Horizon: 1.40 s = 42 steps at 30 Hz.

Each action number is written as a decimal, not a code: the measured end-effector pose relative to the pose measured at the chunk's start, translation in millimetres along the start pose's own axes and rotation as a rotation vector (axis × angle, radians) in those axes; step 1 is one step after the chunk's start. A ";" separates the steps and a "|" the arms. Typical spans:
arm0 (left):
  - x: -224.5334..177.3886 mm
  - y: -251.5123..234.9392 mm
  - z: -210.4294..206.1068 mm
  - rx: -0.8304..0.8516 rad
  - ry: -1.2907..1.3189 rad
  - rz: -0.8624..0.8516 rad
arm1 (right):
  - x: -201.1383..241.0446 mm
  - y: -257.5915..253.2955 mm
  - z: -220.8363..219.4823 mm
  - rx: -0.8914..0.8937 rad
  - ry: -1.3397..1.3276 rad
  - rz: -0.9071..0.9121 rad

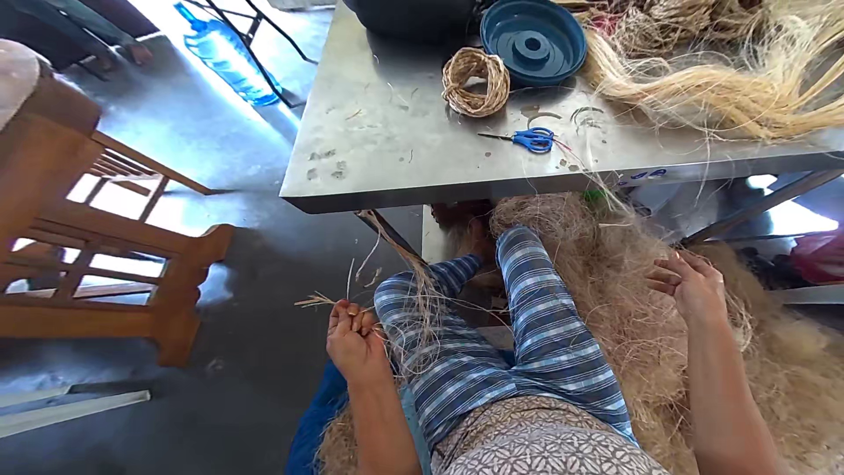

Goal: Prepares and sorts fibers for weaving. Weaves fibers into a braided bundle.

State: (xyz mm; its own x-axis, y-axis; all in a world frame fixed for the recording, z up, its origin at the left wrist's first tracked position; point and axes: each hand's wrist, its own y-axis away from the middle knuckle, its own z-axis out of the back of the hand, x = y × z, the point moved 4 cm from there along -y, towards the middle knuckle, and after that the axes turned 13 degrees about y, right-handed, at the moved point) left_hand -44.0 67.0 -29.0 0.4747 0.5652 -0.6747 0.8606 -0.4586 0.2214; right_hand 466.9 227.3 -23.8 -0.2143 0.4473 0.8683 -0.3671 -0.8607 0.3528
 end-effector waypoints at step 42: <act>0.9 12.8 -22.9 0.173 -0.072 0.067 | 17.9 56.1 22.3 -0.005 0.538 0.745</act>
State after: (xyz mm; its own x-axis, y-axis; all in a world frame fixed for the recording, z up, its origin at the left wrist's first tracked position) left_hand -28.4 77.3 -10.6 0.5104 0.4816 -0.7124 0.7800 -0.6081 0.1477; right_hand 462.7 181.6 19.4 -0.7888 -0.1688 0.5910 0.0314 -0.9714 -0.2355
